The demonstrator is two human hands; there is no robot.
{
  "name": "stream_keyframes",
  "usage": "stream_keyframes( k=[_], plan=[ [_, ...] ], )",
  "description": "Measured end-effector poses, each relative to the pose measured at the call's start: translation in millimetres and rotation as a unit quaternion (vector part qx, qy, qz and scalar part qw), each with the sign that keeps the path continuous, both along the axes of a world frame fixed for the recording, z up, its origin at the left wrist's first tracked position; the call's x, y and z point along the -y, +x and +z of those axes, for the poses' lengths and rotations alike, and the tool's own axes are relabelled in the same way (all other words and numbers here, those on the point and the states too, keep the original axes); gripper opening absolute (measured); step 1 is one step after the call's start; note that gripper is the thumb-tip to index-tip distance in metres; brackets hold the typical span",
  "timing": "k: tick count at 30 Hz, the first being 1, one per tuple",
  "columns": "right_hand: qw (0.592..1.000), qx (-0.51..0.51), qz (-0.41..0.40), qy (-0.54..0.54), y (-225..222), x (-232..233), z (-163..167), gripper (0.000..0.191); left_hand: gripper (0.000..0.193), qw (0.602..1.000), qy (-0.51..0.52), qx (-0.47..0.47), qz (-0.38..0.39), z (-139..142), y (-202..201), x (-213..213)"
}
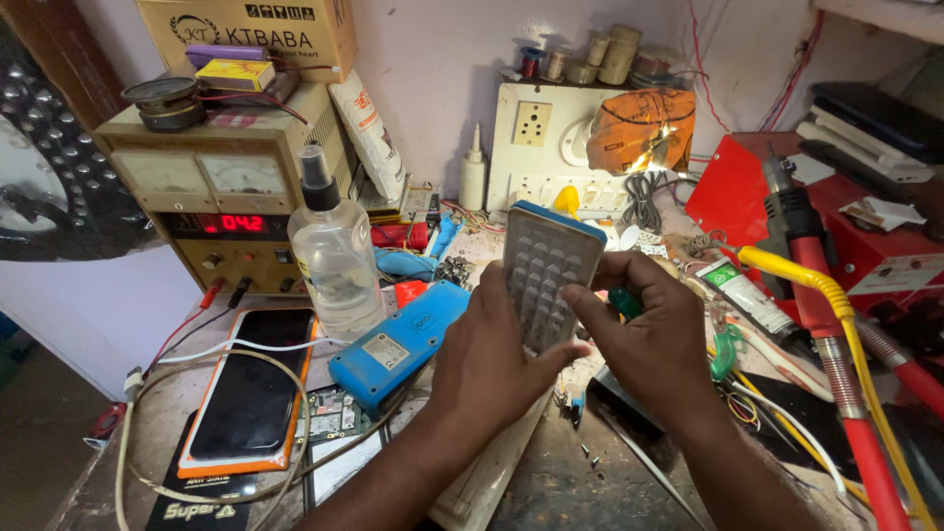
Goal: The person solders wires to a small circuit board, then assembles an LED light fixture by placing the LED panel into a white housing, adding a blue back cover, and securing it with a screwdriver. The person repeatedly opens and closes the fixture to check fit.
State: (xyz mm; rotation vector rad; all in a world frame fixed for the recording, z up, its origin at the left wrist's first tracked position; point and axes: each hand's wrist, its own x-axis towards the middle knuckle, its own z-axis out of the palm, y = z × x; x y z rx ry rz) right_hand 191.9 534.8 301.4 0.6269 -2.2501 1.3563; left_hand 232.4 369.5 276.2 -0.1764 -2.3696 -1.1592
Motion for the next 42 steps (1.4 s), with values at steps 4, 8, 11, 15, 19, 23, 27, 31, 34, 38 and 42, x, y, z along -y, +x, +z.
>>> stream_keyframes(
  k=[4, 8, 11, 15, 19, 23, 27, 31, 34, 38, 42],
  plan=[
    [0.997, 0.057, 0.044, -0.011, -14, -16, 2, 0.026, 0.091, 0.998, 0.033, 0.047, 0.006, 7, -2, -10],
    [0.988, 0.11, 0.105, -0.014, -25, -45, 6, 0.028, 0.103, 0.997, 0.044, 0.056, -0.036, 5, -5, -21],
    [0.976, 0.13, 0.172, -0.03, -30, -63, 9, 0.042, 0.113, 0.997, -0.005, 0.023, -0.069, -3, -5, -22],
    [0.944, 0.159, 0.276, -0.085, -36, -70, 8, 0.072, 0.113, 0.996, 0.007, -0.037, -0.082, -15, -2, -24],
    [0.929, 0.164, 0.323, -0.075, -38, -69, 8, 0.081, 0.114, 0.997, 0.006, -0.047, -0.064, -15, -1, -28],
    [0.895, 0.183, 0.403, -0.06, -47, -71, 15, 0.084, 0.103, 0.998, 0.016, -0.004, -0.064, -6, 2, -33],
    [0.875, 0.213, 0.43, -0.066, -55, -74, 17, 0.076, 0.097, 0.996, 0.014, 0.005, -0.091, 3, 9, -34],
    [0.837, 0.193, 0.503, -0.097, -55, -82, 22, 0.062, 0.092, 0.992, 0.031, 0.032, -0.119, 9, 15, -37],
    [0.863, 0.179, 0.462, -0.102, -51, -80, 22, 0.063, 0.092, 0.98, 0.072, 0.056, -0.175, 11, 13, -32],
    [0.915, 0.111, 0.385, -0.041, -41, -77, 23, 0.058, 0.094, 0.971, 0.086, 0.033, -0.221, 9, 9, -22],
    [0.934, 0.063, 0.35, -0.014, -33, -80, 29, 0.059, 0.093, 0.97, 0.078, 0.018, -0.228, 4, 6, -21]
  ],
)
